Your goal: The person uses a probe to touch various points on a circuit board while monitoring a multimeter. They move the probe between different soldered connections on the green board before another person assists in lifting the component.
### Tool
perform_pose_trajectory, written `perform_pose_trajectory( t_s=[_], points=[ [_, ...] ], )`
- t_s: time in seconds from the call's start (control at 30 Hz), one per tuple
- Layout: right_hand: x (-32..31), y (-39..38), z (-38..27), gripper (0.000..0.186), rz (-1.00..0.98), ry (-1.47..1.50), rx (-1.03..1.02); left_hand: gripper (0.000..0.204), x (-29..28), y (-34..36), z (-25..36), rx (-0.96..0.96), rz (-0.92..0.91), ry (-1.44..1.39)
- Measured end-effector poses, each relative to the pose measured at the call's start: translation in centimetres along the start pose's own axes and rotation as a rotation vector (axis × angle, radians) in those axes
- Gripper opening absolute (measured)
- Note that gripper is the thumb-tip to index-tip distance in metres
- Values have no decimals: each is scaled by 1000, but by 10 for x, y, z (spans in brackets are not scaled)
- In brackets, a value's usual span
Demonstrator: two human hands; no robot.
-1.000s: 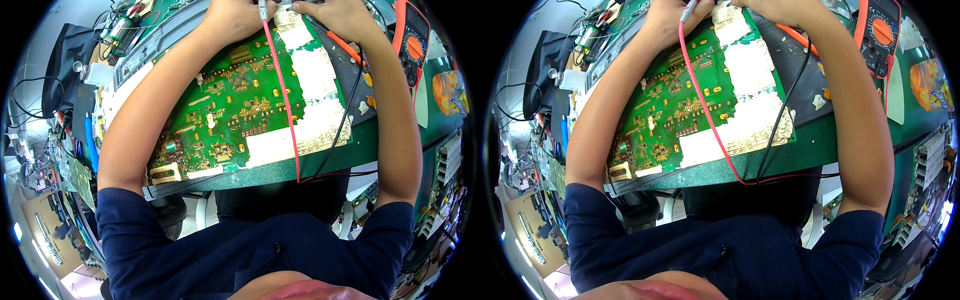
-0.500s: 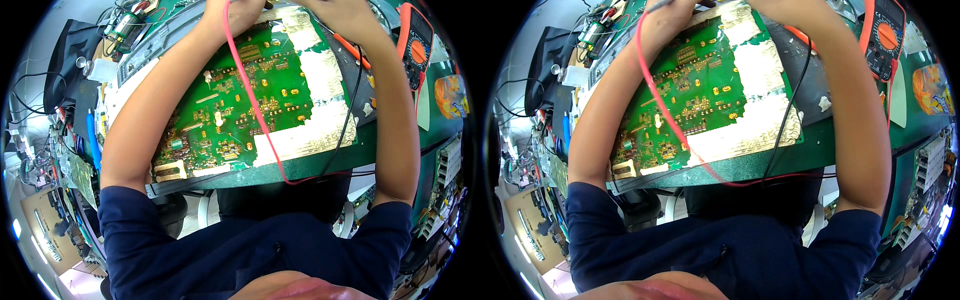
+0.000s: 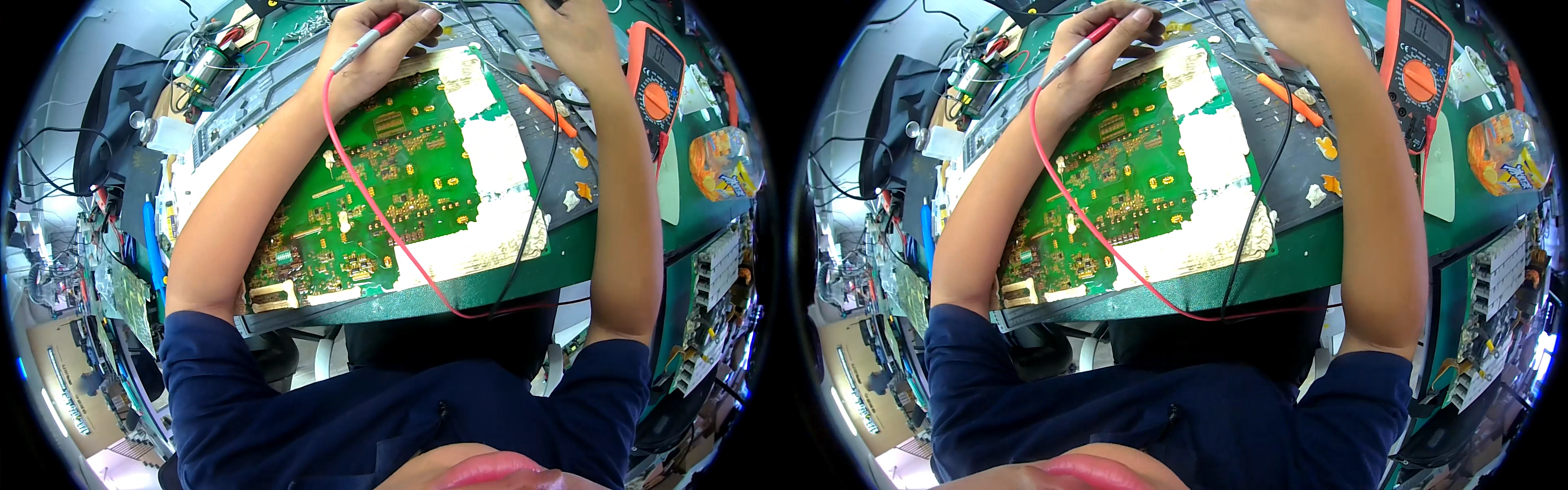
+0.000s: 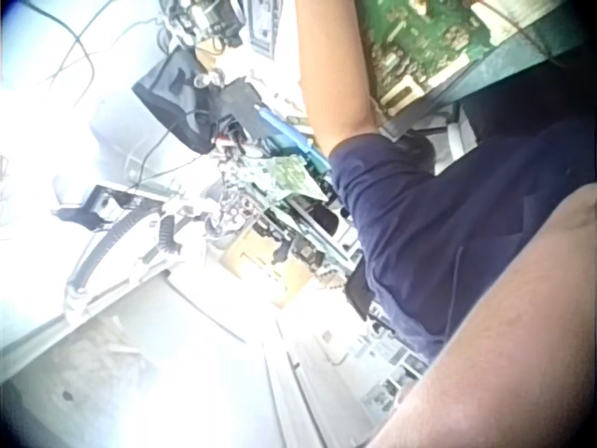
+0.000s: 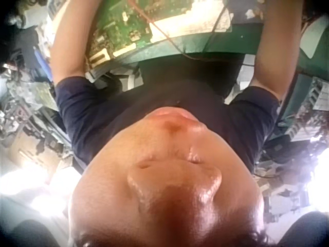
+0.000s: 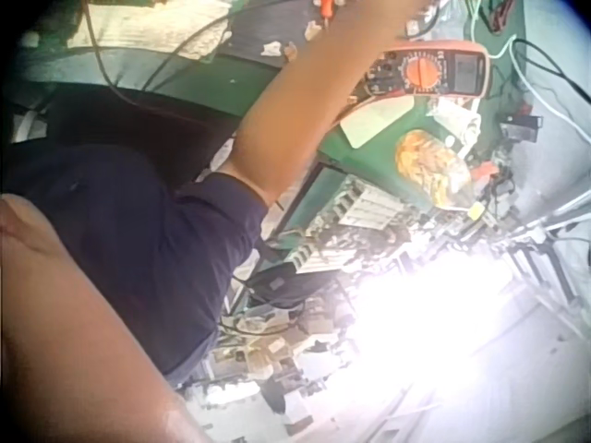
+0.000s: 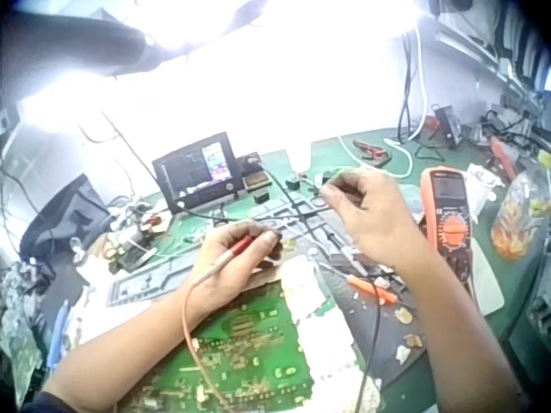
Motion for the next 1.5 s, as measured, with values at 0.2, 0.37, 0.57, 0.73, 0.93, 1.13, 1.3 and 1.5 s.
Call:
perform_pose_trajectory(
  t_s=[0.2,0.37,0.57,0.73,0.93,1.13,1.3,1.5],
  points=[
    [11,-3,-3,32,-78,136,90,32,6,-3,1,-39,-13,-105],
    [24,-8,-8,33,-180,334,188,32,7,-4,-2,-77,-20,-146],
    [26,-24,-31,30,-365,470,320,33,9,-6,8,-12,-64,-121],
    [44,-26,-23,30,-525,636,332,34,11,-8,19,20,-118,-138],
    [48,-30,-20,26,-539,700,310,34,7,-7,15,67,-130,-63],
    [50,-31,-21,23,-674,814,313,34,5,-3,6,149,-166,-71],
    [54,-33,-20,24,-648,881,289,33,10,-3,13,134,-164,-91],
    [52,-36,-33,27,-647,862,301,28,4,-4,1,178,-177,-158]
  ],
)
Point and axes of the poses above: each hand's wrist, its own y-axis towards the middle knuckle, its own x-axis out of the palm, z = x × y, the point moved 6 cm from there along y, towards the middle knuckle, and after that the axes turned 6 degrees about x, right-handed, at the moved point
